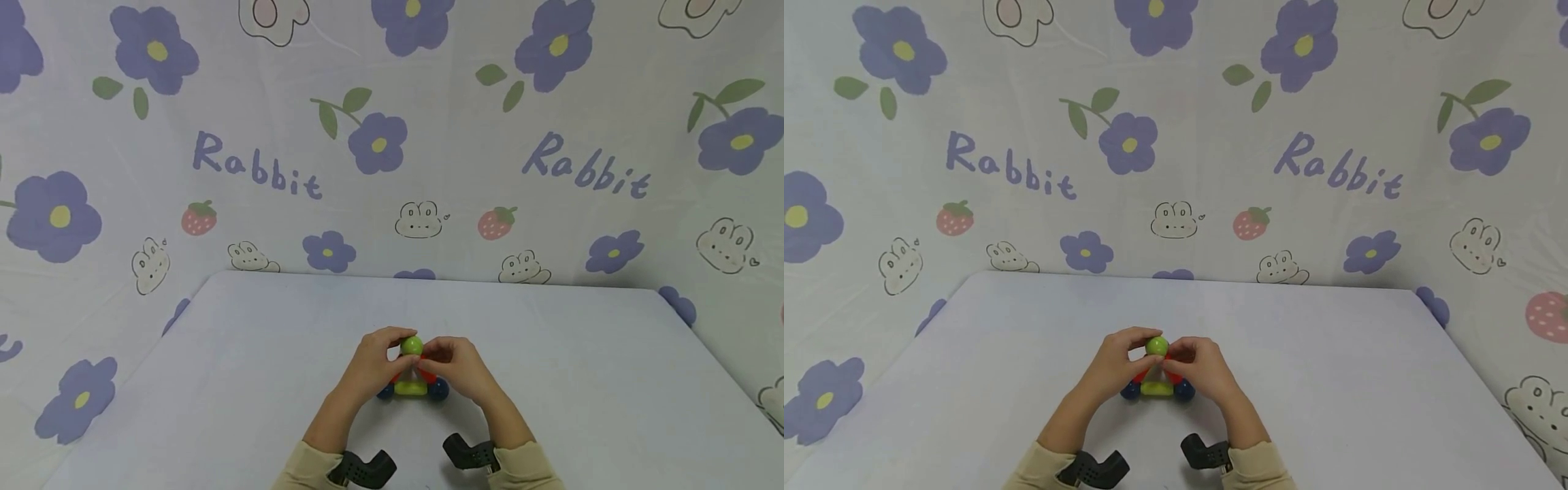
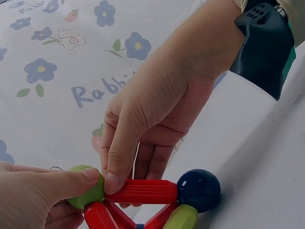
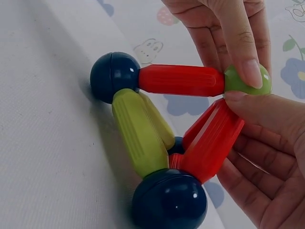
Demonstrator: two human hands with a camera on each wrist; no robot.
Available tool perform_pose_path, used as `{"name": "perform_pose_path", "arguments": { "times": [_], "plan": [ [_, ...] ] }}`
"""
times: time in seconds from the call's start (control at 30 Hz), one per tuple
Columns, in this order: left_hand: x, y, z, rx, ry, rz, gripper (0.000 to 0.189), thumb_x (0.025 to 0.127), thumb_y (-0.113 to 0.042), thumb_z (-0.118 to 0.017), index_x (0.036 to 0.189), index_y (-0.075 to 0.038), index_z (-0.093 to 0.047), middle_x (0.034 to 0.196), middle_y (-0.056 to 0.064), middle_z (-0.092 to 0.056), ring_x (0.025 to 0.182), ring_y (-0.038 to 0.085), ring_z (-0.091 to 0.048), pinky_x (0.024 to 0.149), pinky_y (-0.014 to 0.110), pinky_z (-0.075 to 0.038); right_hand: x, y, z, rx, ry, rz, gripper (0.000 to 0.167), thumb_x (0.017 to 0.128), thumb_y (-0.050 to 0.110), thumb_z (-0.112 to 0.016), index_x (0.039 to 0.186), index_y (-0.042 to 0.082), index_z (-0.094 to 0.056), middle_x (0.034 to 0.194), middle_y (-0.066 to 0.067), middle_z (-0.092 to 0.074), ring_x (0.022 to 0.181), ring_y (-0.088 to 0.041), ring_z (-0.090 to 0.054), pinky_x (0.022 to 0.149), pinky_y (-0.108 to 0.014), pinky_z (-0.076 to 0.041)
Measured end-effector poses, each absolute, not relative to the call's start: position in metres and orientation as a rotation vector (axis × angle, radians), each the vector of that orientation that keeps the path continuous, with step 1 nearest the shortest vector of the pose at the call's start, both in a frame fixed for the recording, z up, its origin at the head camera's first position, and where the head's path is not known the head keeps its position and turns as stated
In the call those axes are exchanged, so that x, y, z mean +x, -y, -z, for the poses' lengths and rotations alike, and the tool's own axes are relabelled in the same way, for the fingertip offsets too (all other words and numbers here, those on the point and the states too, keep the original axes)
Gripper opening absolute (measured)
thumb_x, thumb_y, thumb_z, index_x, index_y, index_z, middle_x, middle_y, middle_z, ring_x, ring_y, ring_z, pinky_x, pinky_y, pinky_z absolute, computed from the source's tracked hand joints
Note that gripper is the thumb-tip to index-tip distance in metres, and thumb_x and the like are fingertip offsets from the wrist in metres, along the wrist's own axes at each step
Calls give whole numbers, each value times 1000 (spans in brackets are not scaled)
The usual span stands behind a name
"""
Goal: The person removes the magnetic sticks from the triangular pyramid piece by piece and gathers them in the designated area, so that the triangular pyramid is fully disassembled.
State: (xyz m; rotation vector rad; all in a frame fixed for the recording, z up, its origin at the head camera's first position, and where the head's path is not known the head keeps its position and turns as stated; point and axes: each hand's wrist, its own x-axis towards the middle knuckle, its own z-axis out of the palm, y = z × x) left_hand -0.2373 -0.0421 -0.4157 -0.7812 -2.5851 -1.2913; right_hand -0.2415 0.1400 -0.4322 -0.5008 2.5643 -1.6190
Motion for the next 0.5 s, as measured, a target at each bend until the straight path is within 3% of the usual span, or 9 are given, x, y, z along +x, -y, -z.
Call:
{"name": "perform_pose_path", "arguments": {
  "times": [0.2, 0.5],
  "plan": [
    [-238, 42, 416, -779, 2585, 1252, 40, 82, -19, -70, 117, -3, -62, 116, 11, -65, 107, 23, -61, 90, 38, -51, -241, -140, 430, -513, -2573, 1606, 24, 84, 19, -69, 99, 0, -67, 97, -12, -69, 88, -19, -66, 75, -26, -55],
    [-238, 42, 416, -771, 2582, 1240, 40, 82, -19, -70, 117, -3, -62, 115, 10, -65, 107, 22, -61, 91, 36, -51, -240, -140, 429, -543, -2623, 1550, 21, 84, 18, -69, 98, 2, -68, 95, -10, -69, 89, -20, -65, 81, -35, -55]
  ]
}}
